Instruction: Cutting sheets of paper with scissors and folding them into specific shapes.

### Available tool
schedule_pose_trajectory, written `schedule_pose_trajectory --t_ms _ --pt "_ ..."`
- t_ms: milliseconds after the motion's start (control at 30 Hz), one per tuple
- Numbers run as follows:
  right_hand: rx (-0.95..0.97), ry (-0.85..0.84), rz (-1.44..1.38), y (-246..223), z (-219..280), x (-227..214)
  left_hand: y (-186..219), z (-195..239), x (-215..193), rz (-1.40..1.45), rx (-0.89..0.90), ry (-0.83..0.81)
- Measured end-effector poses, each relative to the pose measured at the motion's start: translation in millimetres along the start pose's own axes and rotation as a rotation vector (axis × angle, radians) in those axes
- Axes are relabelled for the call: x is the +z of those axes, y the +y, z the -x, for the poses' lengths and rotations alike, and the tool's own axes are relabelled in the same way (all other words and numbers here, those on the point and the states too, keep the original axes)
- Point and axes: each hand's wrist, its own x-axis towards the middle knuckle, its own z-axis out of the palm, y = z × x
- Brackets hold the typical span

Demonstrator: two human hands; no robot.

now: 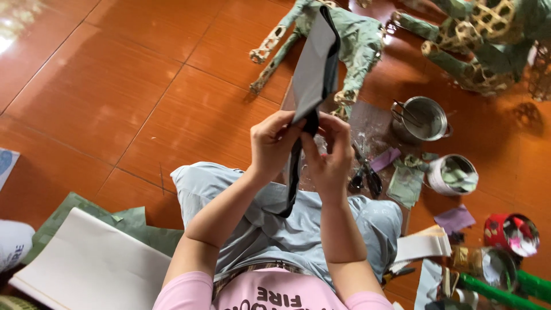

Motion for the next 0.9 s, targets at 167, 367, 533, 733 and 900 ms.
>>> schedule_pose_trajectory --t_ms 167,367,533,733,900 --pt "-0.002 0.008 0.068 12.1 5.7 4.0 -9.6 2.4 -1.4 -0.106 0.121 0.054" --pt "-0.145 0.068 0.258 14.5 5.8 16.0 5.5 1.7 0.8 -0.097 0.12 0.03" --pt "-0.064 0.063 0.16 43.9 13.3 14.1 -10.7 5.1 -4.5 -0.077 0.048 0.033" --pt "0.257 0.081 -0.1 81.8 -9.9 -18.2 -42.1 19.6 -46.6 0.096 -0.091 0.017" --pt "0.357 0.031 0.071 111.6 -52.1 -48.9 -21.0 31.9 -112.4 0.305 -0.107 0.012"
